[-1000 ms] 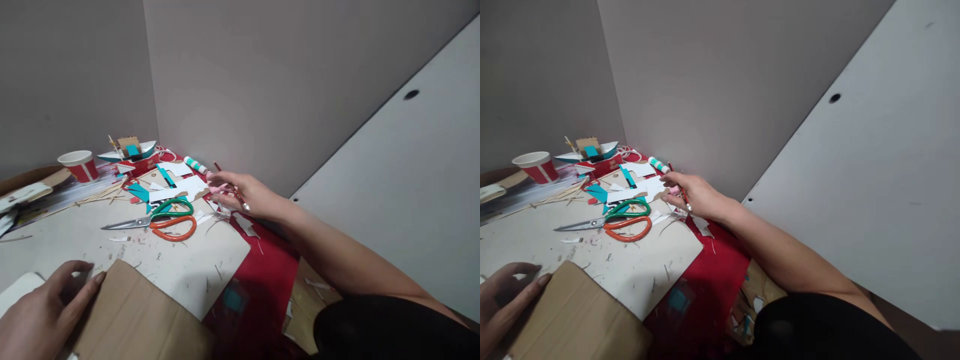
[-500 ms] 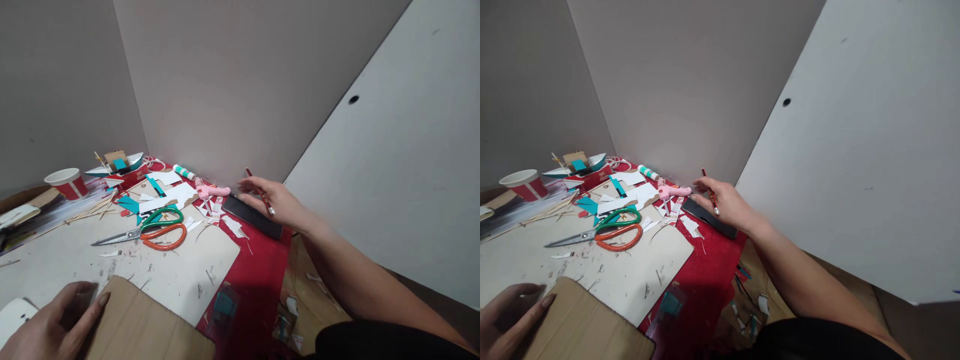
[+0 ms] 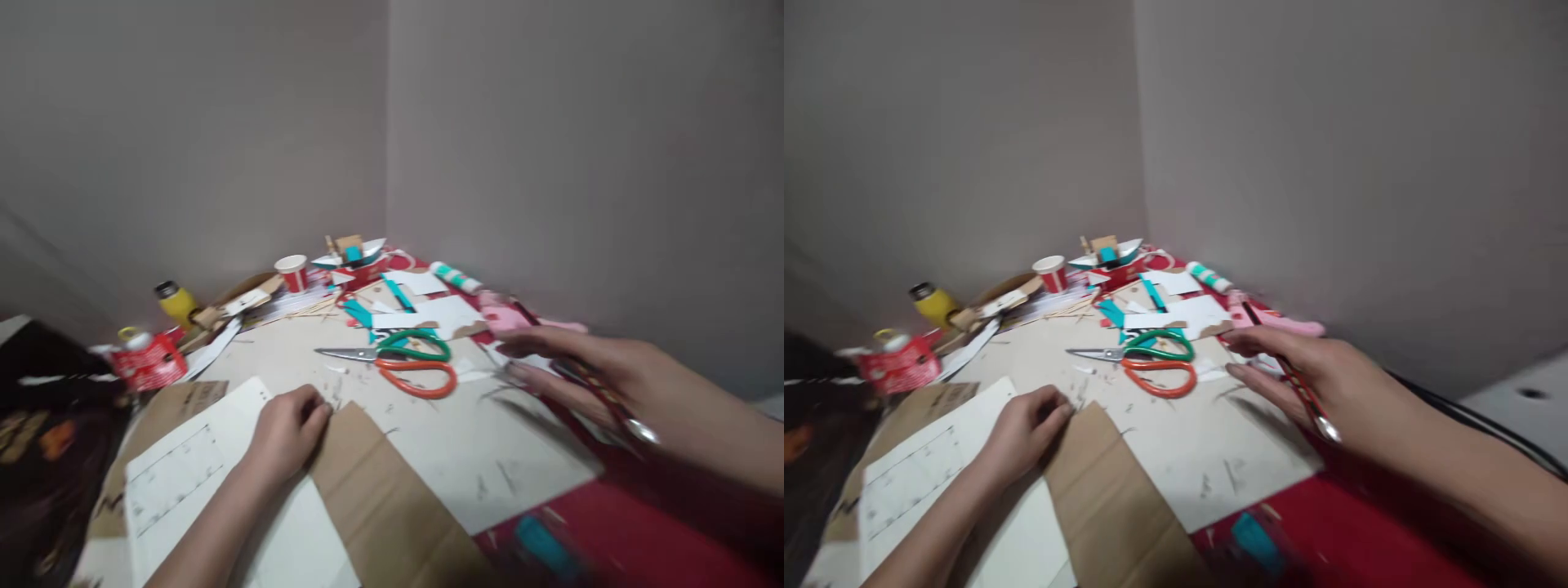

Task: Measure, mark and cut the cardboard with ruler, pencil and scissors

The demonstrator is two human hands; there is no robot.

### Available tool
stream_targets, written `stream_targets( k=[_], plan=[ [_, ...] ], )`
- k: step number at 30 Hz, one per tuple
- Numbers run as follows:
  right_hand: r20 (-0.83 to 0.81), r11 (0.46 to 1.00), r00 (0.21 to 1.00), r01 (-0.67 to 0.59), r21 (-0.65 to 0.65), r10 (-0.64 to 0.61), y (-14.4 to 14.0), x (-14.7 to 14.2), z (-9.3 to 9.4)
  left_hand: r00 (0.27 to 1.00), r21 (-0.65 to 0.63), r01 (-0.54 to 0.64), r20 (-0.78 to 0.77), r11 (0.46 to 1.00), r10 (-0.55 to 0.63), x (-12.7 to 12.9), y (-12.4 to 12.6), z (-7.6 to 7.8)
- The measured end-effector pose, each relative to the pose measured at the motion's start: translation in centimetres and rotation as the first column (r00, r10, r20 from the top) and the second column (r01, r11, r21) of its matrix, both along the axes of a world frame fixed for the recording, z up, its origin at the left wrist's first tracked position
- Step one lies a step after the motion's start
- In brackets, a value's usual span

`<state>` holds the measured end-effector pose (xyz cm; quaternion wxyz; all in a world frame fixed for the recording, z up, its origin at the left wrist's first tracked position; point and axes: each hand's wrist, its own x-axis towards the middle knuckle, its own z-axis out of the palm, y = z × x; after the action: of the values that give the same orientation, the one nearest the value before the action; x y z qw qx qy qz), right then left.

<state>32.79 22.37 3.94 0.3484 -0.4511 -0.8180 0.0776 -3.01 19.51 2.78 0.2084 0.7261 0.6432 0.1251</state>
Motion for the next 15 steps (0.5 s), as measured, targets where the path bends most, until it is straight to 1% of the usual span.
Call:
stream_targets(
  k=[1,3,5,6,7,9,11,13,15],
  plan=[
    [0.011,0.996,0.996,-0.091,0.006,0.091,0.3,-1.2,0.0,1.000,-0.005,-0.012,-0.026,1.000,0.012,0.0,0.1,0.1],
    [0.007,0.975,0.976,-0.218,0.038,0.218,0.4,-4.1,0.0,0.998,-0.025,-0.005,-0.068,1.000,0.004,0.0,0.2,0.5],
    [0.019,0.954,0.954,-0.300,0.003,0.300,0.1,-7.2,-0.6,0.995,-0.052,0.027,-0.099,0.998,-0.032,0.1,0.1,0.9],
    [0.032,0.929,0.929,-0.370,0.018,0.369,-0.1,-8.6,-1.1,0.992,-0.061,0.043,-0.113,0.997,-0.050,0.0,0.0,1.1],
    [0.069,0.902,0.900,-0.431,-0.015,0.431,-0.4,-9.9,-1.7,0.990,-0.067,0.057,-0.126,0.996,-0.066,0.0,-0.2,1.2],
    [0.128,0.872,0.863,-0.481,-0.092,0.489,-0.8,-11.8,-3.2,0.985,-0.070,0.075,-0.149,0.995,-0.085,-0.4,-0.6,1.3],
    [0.143,0.861,0.850,-0.493,-0.128,0.507,-1.1,-12.9,-4.5,0.982,-0.067,0.080,-0.164,0.995,-0.090,-0.9,-1.0,1.1],
    [0.144,0.856,0.844,-0.501,-0.130,0.516,-1.2,-13.4,-5.4,0.982,-0.064,0.073,-0.171,0.995,-0.083,-1.6,-1.3,1.0],
    [0.139,0.858,0.847,-0.499,-0.124,0.513,-1.3,-13.4,-5.9,0.983,-0.063,0.055,-0.174,0.996,-0.065,-2.4,-1.6,0.9]
  ],
)
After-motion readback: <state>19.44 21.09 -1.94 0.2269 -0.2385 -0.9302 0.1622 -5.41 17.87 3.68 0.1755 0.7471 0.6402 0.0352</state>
